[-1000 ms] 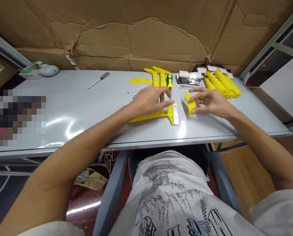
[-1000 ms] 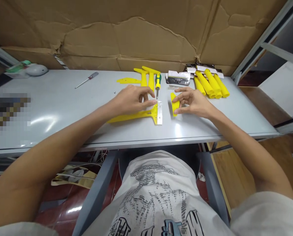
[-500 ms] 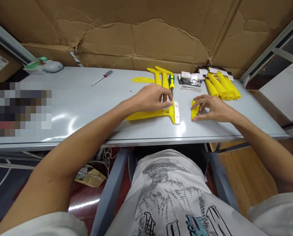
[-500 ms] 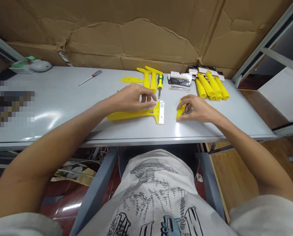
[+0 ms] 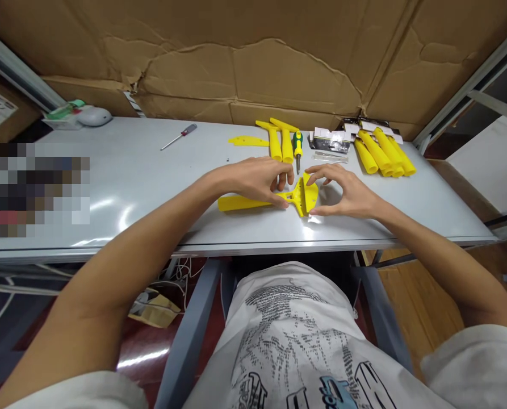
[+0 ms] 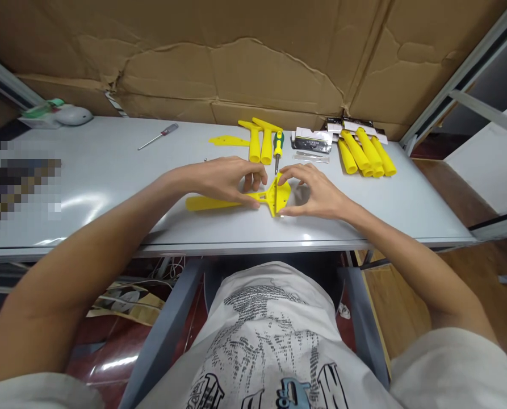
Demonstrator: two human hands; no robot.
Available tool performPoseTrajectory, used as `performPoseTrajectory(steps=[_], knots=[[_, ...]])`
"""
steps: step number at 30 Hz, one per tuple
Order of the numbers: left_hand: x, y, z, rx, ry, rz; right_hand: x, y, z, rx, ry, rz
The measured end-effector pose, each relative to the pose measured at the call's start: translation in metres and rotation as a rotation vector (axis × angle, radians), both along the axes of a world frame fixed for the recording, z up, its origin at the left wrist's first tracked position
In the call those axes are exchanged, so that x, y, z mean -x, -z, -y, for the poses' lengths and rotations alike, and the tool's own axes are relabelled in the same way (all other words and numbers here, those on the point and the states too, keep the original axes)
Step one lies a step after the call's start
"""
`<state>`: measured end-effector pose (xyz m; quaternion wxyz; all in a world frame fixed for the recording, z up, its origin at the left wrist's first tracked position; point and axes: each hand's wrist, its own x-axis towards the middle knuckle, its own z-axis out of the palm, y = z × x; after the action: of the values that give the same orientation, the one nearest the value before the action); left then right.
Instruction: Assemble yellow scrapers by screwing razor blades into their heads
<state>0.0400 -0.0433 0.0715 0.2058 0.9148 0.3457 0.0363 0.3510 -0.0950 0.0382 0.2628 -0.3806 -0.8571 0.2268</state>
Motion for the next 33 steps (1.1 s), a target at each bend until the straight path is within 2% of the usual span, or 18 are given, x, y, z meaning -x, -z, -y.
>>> performPoseTrajectory(steps=[3,5,9,12,15,19,24,26,30,33], knots=[[-0.001,-0.001,0.000,0.002,-0.003,0.024,0.003,0.002,-0.001,0.019,-0.003,-0.022],[-0.003,-0.003,0.001,-0.021,-0.017,0.082,0.001,0.002,0.000,0.051,0.072,-0.102],[-0.008,-0.002,0.003,-0.074,-0.060,0.393,0.005,-0.002,-0.003,0.092,0.240,-0.298],[-0.012,0.004,0.003,-0.074,-0.044,0.598,0.016,-0.006,-0.010,0.157,0.225,-0.450],[-0.017,0.011,0.002,-0.052,-0.002,0.691,0.026,-0.011,-0.015,0.144,0.200,-0.468],[-0.022,0.015,0.004,0.022,0.012,0.753,0.030,-0.016,-0.013,0.008,0.177,-0.387],[-0.024,0.017,0.005,0.288,-0.055,0.764,0.031,-0.013,-0.006,0.165,0.156,-0.518],[-0.025,0.016,0.006,0.368,-0.069,0.781,0.031,-0.009,-0.005,0.167,0.180,-0.575],[-0.025,0.009,0.010,0.423,-0.084,0.776,0.027,-0.002,-0.007,0.105,0.187,-0.569],[-0.024,0.004,0.011,0.424,-0.118,0.800,0.018,0.003,-0.010,0.001,0.085,-0.434]])
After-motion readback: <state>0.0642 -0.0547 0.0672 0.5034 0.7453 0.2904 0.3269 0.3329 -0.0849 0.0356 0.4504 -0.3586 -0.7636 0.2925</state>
